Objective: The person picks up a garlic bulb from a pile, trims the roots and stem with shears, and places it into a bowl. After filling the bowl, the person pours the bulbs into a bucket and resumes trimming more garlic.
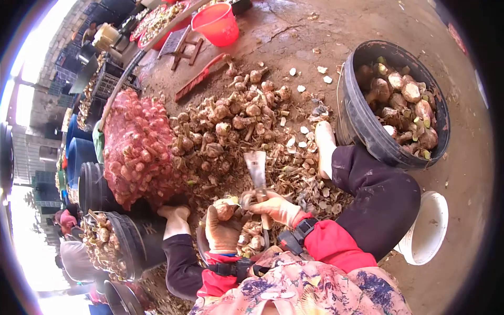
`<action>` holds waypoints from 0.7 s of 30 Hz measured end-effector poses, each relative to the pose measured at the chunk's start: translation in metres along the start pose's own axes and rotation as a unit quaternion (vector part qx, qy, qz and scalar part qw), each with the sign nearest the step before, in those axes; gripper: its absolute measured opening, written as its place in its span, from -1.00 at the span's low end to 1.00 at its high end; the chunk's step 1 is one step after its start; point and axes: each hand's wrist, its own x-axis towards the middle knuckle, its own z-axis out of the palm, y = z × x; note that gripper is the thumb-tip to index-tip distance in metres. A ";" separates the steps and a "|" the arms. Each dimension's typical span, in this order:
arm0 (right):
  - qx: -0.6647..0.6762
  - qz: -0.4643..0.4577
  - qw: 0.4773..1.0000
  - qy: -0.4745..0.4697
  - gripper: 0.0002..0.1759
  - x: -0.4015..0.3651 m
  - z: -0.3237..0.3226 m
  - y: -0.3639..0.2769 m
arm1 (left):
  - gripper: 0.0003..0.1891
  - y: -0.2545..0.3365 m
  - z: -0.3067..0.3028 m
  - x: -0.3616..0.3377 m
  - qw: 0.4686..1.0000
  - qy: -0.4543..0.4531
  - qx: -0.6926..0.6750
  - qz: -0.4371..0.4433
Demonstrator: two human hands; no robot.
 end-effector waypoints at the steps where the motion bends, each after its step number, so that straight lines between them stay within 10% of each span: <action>1: -0.085 0.033 0.995 -0.027 -0.49 0.010 -0.021 0.014 | -0.53 0.006 -0.010 -0.004 0.999 0.005 0.054 0.007; 4: -0.102 -0.049 0.986 0.125 -0.68 0.007 -0.011 -0.017 | -0.55 0.046 -0.042 -0.015 0.962 -0.024 0.271 0.039; 6: -0.038 -0.167 0.937 0.303 -0.72 0.027 -0.056 -0.007 | -0.43 0.064 -0.068 -0.031 0.865 0.154 0.474 0.064; 9: -0.134 -0.223 0.882 0.394 -0.71 0.031 -0.082 -0.026 | -0.21 0.083 -0.111 -0.037 0.315 0.075 0.946 -0.019; 12: -0.251 -0.239 0.828 0.441 -0.67 0.033 -0.084 -0.012 | -0.38 0.054 -0.066 -0.008 0.406 -0.035 0.912 0.034; 16: -0.283 -0.270 0.832 0.393 -0.55 0.026 -0.059 -0.015 | -0.53 -0.033 -0.084 0.054 0.266 -0.145 0.945 0.124; 21: -0.137 -0.240 0.879 0.388 -0.63 0.010 -0.021 -0.045 | -0.68 -0.097 -0.039 0.116 0.441 -0.266 0.855 -0.068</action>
